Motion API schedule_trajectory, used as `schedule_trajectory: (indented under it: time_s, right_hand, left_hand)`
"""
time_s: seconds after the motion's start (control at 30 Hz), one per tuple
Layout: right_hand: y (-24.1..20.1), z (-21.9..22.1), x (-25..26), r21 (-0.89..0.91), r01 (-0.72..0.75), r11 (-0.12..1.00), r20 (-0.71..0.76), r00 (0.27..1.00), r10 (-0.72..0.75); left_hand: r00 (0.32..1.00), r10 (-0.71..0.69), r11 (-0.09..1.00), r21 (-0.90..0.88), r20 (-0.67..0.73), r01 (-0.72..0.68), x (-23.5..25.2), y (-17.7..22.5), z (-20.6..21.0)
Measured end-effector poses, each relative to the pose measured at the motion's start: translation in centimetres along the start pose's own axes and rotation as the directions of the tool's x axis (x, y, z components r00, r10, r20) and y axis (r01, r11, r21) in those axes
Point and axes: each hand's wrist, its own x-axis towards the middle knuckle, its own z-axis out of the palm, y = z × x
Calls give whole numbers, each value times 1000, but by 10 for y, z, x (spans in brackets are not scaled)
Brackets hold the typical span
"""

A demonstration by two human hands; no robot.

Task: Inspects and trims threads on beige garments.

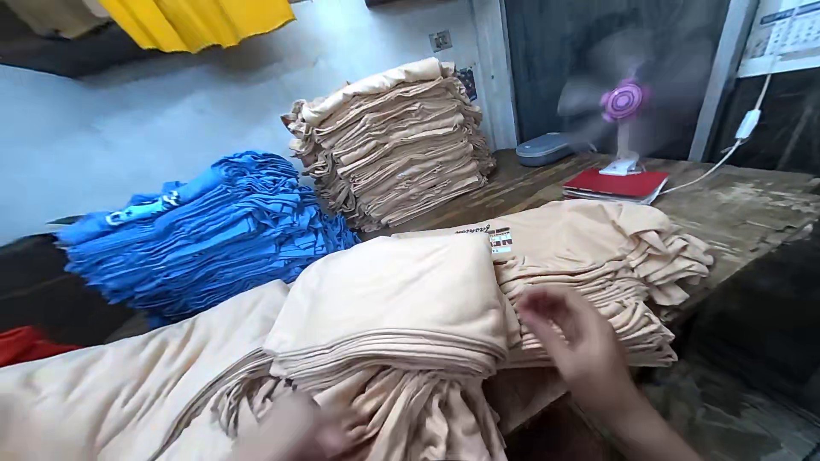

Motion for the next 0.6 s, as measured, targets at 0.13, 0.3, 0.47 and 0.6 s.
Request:
schedule_trajectory:
  time_s: [0.13, 0.3, 0.47, 0.6]
  right_hand:
    - [16, 39, 100, 255, -680, 688, 188, 732, 654]
    - [23, 81, 131, 50, -669, 741, 337, 710, 618]
    - [-56, 107, 111, 136, 29, 990, 176, 983, -53]
    - [-158, 162, 68, 565, 412, 715, 57, 845, -532]
  left_hand:
    - [961, -173, 950, 221, -217, 221, 16, -73, 15]
    - [890, -211, 927, 207, -405, 314, -20, -64, 127]
    - [725, -243, 933, 48, -644, 355, -56, -73, 91]
    - [691, -140, 939, 127, -710, 320, -72, -72, 101]
